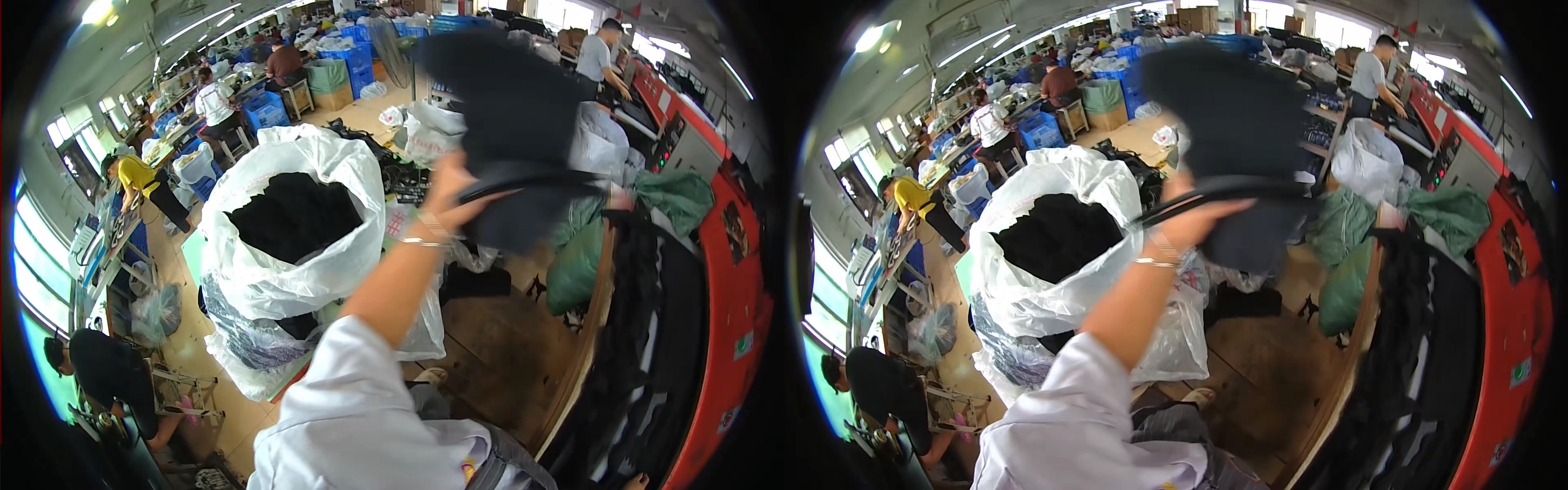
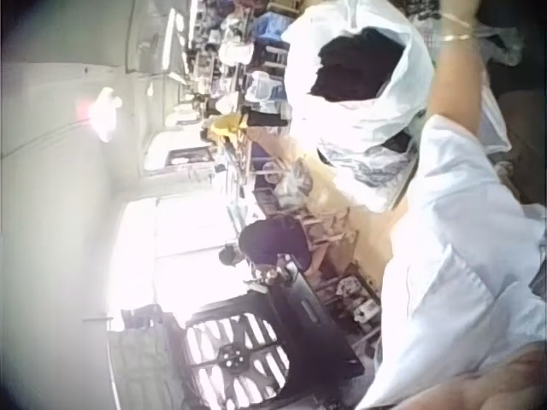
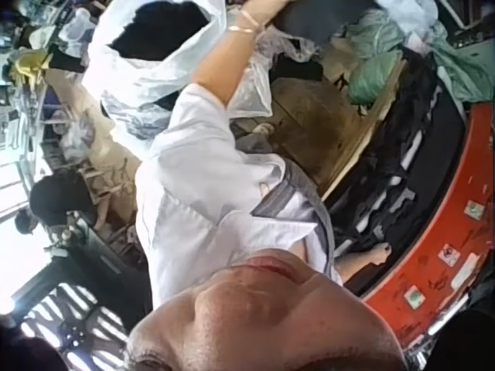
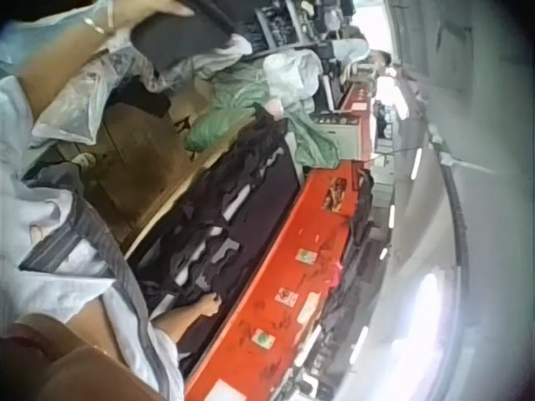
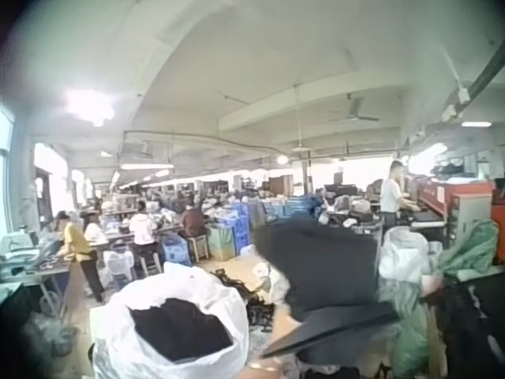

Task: Cutting out shoe upper components from a sheet of material using a hydraulic clicker press and metal dies.

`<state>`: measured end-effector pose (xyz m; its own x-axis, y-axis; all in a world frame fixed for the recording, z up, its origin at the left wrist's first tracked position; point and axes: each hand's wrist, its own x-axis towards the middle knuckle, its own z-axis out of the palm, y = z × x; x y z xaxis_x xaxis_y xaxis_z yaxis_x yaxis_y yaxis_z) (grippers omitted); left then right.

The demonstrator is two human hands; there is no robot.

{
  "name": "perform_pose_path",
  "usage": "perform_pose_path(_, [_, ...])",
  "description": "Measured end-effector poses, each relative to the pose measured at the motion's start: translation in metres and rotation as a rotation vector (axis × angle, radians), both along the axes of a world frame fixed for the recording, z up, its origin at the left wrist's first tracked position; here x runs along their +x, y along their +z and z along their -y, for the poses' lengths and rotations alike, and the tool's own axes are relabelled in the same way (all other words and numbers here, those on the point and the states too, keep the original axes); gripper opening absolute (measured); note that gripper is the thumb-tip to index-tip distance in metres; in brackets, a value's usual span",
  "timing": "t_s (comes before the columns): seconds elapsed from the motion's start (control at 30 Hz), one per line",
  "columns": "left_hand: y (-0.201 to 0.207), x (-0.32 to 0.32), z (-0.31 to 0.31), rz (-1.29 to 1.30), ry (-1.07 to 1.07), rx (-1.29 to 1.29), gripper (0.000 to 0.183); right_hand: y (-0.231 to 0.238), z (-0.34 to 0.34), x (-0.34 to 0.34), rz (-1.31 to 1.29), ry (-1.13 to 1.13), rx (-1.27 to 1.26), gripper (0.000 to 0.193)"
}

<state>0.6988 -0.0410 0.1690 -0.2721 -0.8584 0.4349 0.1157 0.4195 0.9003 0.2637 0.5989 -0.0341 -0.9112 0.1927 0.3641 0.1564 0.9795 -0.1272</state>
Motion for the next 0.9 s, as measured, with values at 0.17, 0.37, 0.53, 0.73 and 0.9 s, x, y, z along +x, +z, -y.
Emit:
perform_pose_path(0.17, [-0.075, 0.216, 0.078, -0.797, 0.15, 0.269, 0.04, 0.024, 0.14, -0.039, -0.028, 0.523, -0.087, 0.044])
perform_pose_path(0.37, [-0.155, 0.284, 0.114, -1.134, 0.056, 0.126, 0.066, 0.083, 0.537, 0.15, 0.364, 1.462, -0.803, 0.041])
perform_pose_path(0.53, [-0.275, 0.3, 0.141, -0.863, -0.07, 0.08, 0.068, 0.062, 0.748, 0.411, 0.715, 2.032, -0.602, 0.101])
perform_pose_path(0.73, [-0.32, 0.215, 0.147, -0.669, 0.208, 0.832, 0.059, -0.065, 0.87, 0.432, 0.942, 1.839, 0.258, 0.041])
perform_pose_path(0.9, [-0.374, 0.288, 0.109, -0.489, 0.291, 0.789, 0.042, -0.058, 0.849, 0.471, 1.049, 1.813, -0.25, 0.017])
